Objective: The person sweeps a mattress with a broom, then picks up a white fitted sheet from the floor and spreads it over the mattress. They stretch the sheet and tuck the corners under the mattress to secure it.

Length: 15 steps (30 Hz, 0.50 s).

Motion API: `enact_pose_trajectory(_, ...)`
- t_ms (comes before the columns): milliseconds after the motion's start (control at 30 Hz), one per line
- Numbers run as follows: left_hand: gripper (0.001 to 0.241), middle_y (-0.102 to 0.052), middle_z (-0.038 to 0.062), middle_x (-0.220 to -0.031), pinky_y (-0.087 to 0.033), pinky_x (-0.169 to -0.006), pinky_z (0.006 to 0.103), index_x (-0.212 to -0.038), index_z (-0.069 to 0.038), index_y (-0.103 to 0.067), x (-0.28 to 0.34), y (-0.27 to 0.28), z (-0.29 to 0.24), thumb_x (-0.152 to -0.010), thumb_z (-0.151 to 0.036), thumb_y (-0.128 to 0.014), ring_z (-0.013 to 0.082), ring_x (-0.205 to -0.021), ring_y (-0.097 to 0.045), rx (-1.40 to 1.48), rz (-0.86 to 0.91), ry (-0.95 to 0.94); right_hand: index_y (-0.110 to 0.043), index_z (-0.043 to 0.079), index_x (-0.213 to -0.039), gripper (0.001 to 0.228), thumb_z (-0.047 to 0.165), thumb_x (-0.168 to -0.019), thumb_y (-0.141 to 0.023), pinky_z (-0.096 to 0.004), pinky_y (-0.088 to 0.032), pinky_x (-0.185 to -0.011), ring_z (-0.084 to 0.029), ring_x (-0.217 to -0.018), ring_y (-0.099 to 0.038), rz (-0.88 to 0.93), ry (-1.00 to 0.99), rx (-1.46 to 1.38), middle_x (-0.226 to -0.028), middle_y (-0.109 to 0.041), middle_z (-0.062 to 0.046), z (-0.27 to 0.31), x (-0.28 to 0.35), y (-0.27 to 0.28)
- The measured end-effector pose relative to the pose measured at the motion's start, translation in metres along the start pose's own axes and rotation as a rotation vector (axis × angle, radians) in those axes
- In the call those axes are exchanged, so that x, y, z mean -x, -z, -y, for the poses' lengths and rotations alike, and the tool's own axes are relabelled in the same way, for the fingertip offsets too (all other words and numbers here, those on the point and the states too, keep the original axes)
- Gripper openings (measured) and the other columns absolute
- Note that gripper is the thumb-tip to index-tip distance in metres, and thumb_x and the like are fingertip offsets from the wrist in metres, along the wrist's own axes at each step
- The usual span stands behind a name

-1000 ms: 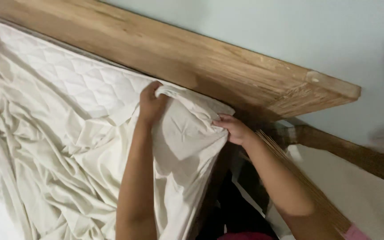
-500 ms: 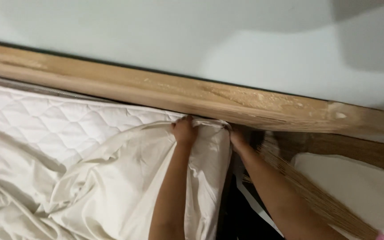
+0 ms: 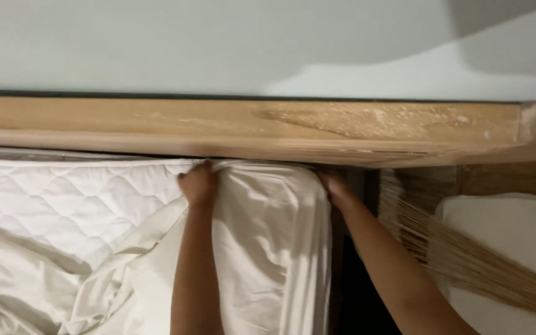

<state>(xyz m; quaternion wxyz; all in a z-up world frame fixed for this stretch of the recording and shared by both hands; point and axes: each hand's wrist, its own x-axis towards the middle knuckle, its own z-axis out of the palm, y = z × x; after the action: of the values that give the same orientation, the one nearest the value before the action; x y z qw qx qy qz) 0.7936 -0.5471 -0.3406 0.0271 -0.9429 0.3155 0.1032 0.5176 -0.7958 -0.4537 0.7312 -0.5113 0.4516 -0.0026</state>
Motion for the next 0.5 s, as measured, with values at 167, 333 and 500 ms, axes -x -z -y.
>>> enact_pose_trajectory(167,0.029,-0.075,0.006,-0.110,-0.045,-0.088,0.0534,-0.112,-0.023,-0.073,0.001,0.013,-0.030,-0.087,-0.037,-0.067,0.0303,-0.102,-0.068,0.140,-0.140,0.298,-0.071,0.005,-0.130,0.050,0.039,-0.095,-0.066,-0.040,-0.052,-0.097,-0.023,-0.111,-0.067,0.163,-0.172,-0.224,-0.126,-0.073,-0.012,-0.043,-0.041,0.030)
enact_pose_trajectory(333,0.056,-0.069,0.009,-0.118,-0.042,-0.091,0.0516,-0.121,-0.015,-0.067,0.021,0.024,-0.066,-0.078,-0.050,-0.077,0.0324,-0.111,-0.061,0.054,-0.178,0.212,-0.064,0.006,-0.135,0.056,0.032,-0.086,-0.071,-0.044,-0.052,-0.099,-0.026,-0.113,-0.065,0.347,-0.101,-0.164,-0.125,-0.070,-0.010,-0.078,-0.061,0.060)
enact_pose_trajectory(500,0.063,-0.063,0.012,-0.123,-0.037,-0.096,0.0543,-0.132,-0.011,-0.063,0.043,0.018,-0.113,-0.083,-0.049,-0.075,0.0350,-0.114,-0.056,0.143,-0.207,0.108,-0.068,0.009,-0.133,0.055,0.038,-0.087,-0.070,-0.045,-0.053,-0.100,-0.029,-0.117,-0.066,0.092,-0.041,0.275,-0.127,-0.071,-0.012,-0.050,-0.036,0.028)
